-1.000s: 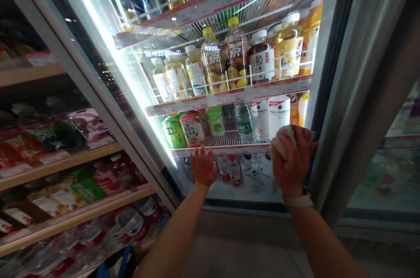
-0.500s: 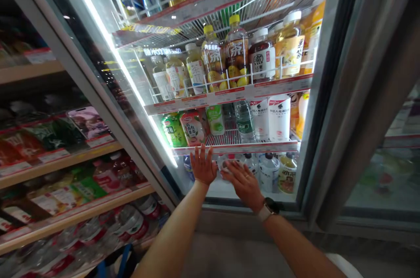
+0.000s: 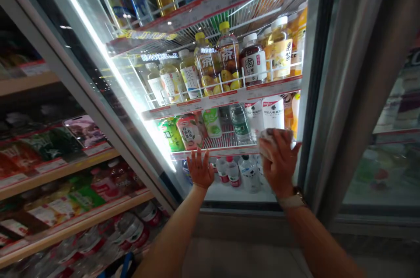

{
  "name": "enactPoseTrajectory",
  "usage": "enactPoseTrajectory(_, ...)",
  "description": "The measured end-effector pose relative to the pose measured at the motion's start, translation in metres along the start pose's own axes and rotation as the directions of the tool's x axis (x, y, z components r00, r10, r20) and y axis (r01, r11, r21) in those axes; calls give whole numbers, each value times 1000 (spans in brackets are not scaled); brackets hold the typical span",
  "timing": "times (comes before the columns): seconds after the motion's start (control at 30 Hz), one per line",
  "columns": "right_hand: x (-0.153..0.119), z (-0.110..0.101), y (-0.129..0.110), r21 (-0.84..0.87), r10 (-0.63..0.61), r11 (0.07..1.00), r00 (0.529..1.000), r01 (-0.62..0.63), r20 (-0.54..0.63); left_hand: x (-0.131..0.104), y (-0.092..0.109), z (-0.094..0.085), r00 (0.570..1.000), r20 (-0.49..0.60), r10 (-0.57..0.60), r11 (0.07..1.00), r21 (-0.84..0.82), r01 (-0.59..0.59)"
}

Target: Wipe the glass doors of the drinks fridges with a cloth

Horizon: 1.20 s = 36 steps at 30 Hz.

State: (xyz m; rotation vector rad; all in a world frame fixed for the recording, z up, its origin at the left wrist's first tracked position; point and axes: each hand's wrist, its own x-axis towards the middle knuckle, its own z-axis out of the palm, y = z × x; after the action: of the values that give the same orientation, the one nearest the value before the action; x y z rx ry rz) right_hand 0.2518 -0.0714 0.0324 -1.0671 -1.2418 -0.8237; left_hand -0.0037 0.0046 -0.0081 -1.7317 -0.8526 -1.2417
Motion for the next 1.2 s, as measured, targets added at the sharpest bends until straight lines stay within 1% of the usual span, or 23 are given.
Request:
enactPoseTrajectory(0.07,8,-1,10,9,124,992,984,-123,-130,1,0,-1,1000,1,7,1000,10,-7)
enactPoseTrajectory(0.1,10,-1,12,30,168,986,971,-165,-169,1,0,-1,1000,1,8,1000,12,-8)
enactPoseTrajectory(0.17,10,2,9,69,198,980,963,-188,-185,1,0,-1,1000,1,6,1000,8,-6)
enactPoseTrajectory(0.23,3,7,-1,83,171,983,975,-161,-140,1,1,0,1000,3,-1,1000,4,1)
enactPoseTrajectory(0.33,-18,17,-24,112,74,991,997,-73,-7,-1,0,1,1000,-3,-6,1000,4,6)
enactPoseTrajectory(0.37,-28,21,-32,133,27,991,998,-33,48,-2,0,1,1000,2,-8,1000,7,8)
enactPoseTrajectory(0.43,-49,27,-44,175,-76,983,985,48,155,-4,-1,2,1000,22,-10,1000,17,10)
enactPoseTrajectory(0.5,-70,31,-52,215,-177,969,952,124,251,-6,-2,3,999,44,-16,999,28,15)
enactPoseTrajectory(0.57,-85,33,-55,263,-282,944,902,201,326,-7,-2,3,998,51,-24,999,28,23)
enactPoseTrajectory(0.63,-89,31,-55,312,-376,912,848,267,373,-7,-1,3,998,47,-29,999,21,28)
enactPoseTrajectory(0.67,-87,29,-54,327,-410,898,827,293,384,-6,-1,3,999,44,-31,999,19,30)
enactPoseTrajectory(0.7,-82,26,-52,331,-427,891,817,309,387,-6,0,3,999,39,-31,999,17,30)
enactPoseTrajectory(0.73,-75,22,-49,320,-427,893,821,316,380,-5,1,2,999,35,-27,999,18,27)
enactPoseTrajectory(0.77,-67,19,-46,294,-408,904,835,312,368,-5,1,2,999,30,-22,1000,21,21)
enactPoseTrajectory(0.87,-41,7,-30,144,-278,959,916,245,289,-4,3,2,1000,17,-14,999,35,13)
enactPoseTrajectory(0.93,-25,1,-15,53,-176,984,966,168,192,-4,3,2,1000,26,-18,999,52,16)
enactPoseTrajectory(1.0,-13,-3,1,24,-81,997,994,79,68,-3,4,1,999,45,-19,997,72,15)
enactPoseTrajectory(1.03,-8,-5,8,26,-34,999,999,34,0,-3,4,0,999,49,-15,997,75,11)
enactPoseTrajectory(1.1,-2,-6,18,46,56,998,992,-51,-116,-1,5,-2,999,38,-3,998,59,0)
enactPoseTrajectory(1.13,0,-7,20,59,95,994,984,-86,-151,1,6,-2,1000,25,1,999,45,-2)
enactPoseTrajectory(1.2,2,-6,19,84,149,987,973,-136,-177,2,7,-3,1000,3,4,1000,20,-4)
